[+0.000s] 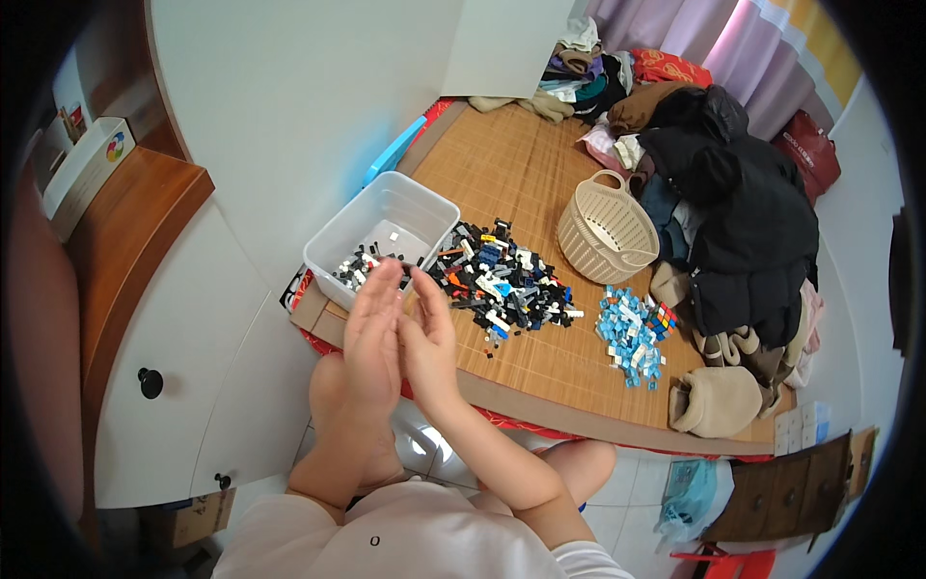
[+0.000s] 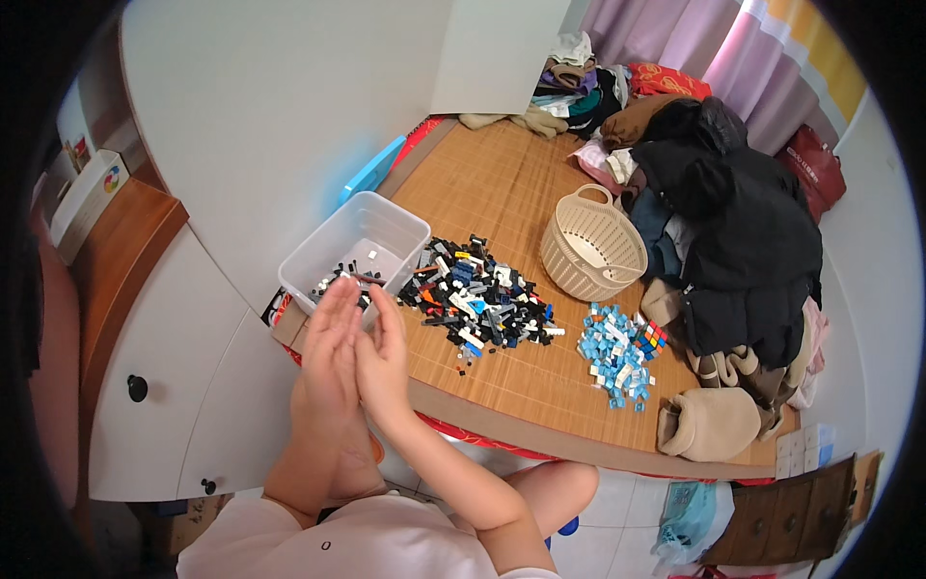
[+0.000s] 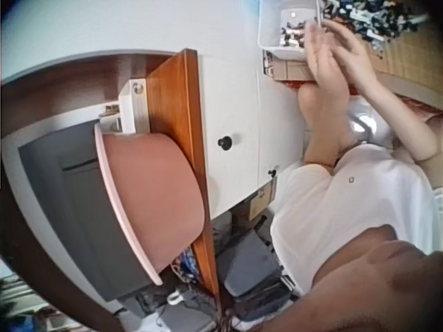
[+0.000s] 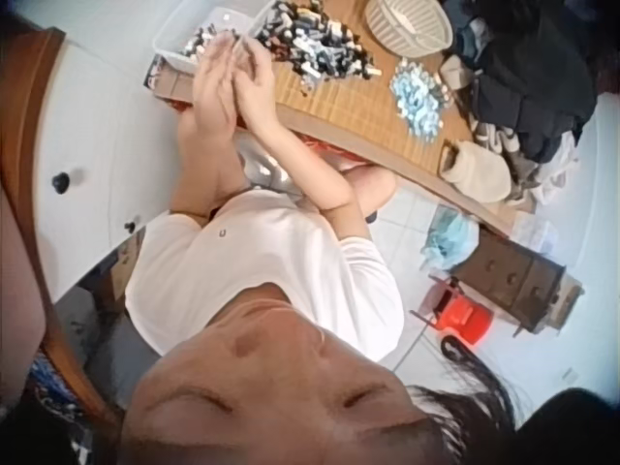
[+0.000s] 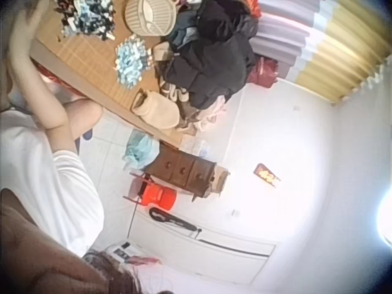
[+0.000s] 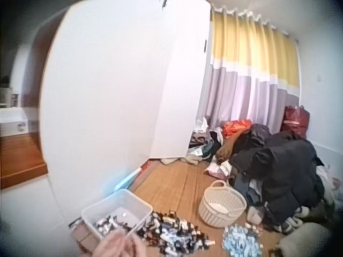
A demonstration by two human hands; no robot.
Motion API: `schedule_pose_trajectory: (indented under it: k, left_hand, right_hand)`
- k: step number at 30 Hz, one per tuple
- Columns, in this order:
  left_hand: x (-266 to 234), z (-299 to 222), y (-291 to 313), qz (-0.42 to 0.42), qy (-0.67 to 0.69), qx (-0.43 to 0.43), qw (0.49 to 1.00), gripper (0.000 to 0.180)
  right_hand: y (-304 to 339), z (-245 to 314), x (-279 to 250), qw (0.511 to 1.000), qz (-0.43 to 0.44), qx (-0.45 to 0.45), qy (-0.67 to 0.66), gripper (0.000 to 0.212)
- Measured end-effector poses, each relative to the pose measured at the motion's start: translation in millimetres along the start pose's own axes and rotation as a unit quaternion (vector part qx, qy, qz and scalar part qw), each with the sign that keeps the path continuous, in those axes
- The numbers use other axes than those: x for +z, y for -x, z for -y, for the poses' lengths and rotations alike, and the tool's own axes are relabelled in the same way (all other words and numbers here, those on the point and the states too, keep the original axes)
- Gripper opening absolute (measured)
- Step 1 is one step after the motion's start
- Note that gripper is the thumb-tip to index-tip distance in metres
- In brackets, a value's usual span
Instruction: The person sits on a mat and assembles small plastic building blocks by hand. They pick individual pieces from a pile on the mat and connect them to a growing structure, occasionally placing the assembly down to select new parts.
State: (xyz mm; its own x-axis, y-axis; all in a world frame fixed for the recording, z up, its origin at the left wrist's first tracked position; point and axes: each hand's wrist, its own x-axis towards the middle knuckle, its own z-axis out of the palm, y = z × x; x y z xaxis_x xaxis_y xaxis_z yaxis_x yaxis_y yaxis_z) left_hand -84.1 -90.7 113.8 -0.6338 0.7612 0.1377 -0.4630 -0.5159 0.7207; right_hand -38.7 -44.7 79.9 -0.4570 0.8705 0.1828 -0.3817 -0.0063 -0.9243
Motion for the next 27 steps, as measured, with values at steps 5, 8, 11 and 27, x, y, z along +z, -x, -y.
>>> schedule_pose_trajectory:
  k: [5,8,11,27]
  left_hand:
    - [-2.2,34.9,12.8,0.057,-0.019,-0.126,0.99,0.046]
    - [-10.9,68.5,13.0,0.053,-0.025,-0.214,0.975,0.048]
    - [-13.7,93.5,11.2,0.038,-0.048,-0.24,0.969,0.048]
    - [-17.0,138.1,-5.9,0.086,-0.138,-0.277,0.947,0.051]
  right_hand:
    - [23.6,-8.0,-53.3,0.995,-0.087,0.02,0.037,0.056]
    - [39.4,-15.6,-84.4,0.981,-0.173,0.084,0.001,0.061]
    - [55.5,-13.5,-101.3,0.973,-0.206,0.105,0.006,0.062]
    - [36.0,-17.2,-110.7,0.969,-0.208,0.121,-0.064,0.066]
